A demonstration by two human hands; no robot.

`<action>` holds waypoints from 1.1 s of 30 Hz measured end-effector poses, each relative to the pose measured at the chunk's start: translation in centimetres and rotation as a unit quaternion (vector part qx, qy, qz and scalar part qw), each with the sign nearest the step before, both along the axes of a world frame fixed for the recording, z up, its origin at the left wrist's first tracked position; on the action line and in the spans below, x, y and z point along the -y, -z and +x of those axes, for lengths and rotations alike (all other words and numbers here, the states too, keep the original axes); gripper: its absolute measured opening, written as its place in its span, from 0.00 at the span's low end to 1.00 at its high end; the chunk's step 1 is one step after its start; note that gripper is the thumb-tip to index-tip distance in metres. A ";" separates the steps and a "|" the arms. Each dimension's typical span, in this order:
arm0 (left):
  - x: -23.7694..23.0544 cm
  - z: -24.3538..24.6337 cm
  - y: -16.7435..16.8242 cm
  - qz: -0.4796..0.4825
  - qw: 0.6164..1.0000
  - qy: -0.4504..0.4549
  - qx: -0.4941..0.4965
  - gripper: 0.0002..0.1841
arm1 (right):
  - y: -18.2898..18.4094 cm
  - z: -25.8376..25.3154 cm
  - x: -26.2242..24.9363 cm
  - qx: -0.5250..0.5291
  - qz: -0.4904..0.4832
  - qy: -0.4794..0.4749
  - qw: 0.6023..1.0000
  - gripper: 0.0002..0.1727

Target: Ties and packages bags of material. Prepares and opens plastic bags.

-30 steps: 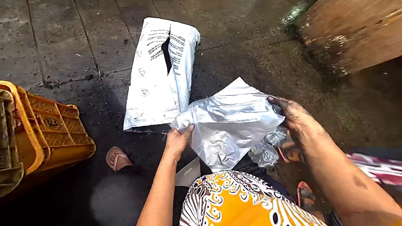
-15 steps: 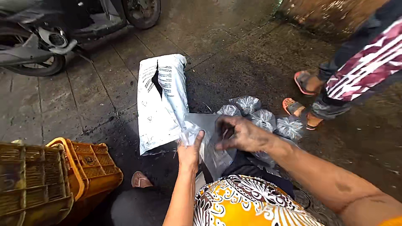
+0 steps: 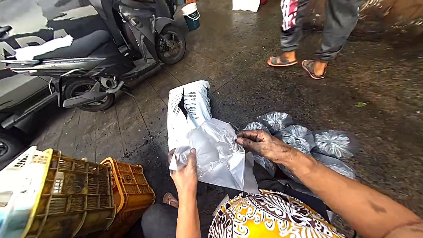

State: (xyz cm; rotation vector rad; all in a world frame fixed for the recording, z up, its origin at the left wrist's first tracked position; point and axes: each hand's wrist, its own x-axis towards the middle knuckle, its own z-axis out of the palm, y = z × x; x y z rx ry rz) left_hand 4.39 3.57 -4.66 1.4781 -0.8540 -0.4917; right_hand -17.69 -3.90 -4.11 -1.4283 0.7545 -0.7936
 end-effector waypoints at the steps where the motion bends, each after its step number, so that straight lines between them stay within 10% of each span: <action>1: -0.5 0.0 0.0 -0.053 0.993 0.043 0.096 0.26 | 0.0 0.1 -0.1 -0.010 -0.005 0.000 1.000 0.10; 6: -0.8 -1.9 -0.5 -0.071 0.937 0.253 0.230 0.12 | 0.2 1.3 -0.7 -0.021 -0.086 -0.018 0.996 0.08; 10: -0.7 -3.3 -1.5 0.065 0.968 0.230 0.070 0.11 | 0.5 2.0 -1.9 -0.068 -0.231 -0.001 0.971 0.14; 18: -0.9 -2.9 -1.9 0.053 0.965 0.228 -0.116 0.05 | 0.5 0.5 1.0 -0.046 -0.128 -0.058 0.989 0.24; 33: 0.0 -3.9 -0.7 0.019 0.965 0.186 -0.182 0.10 | 0.8 0.9 1.7 -0.090 -0.299 0.039 0.949 0.15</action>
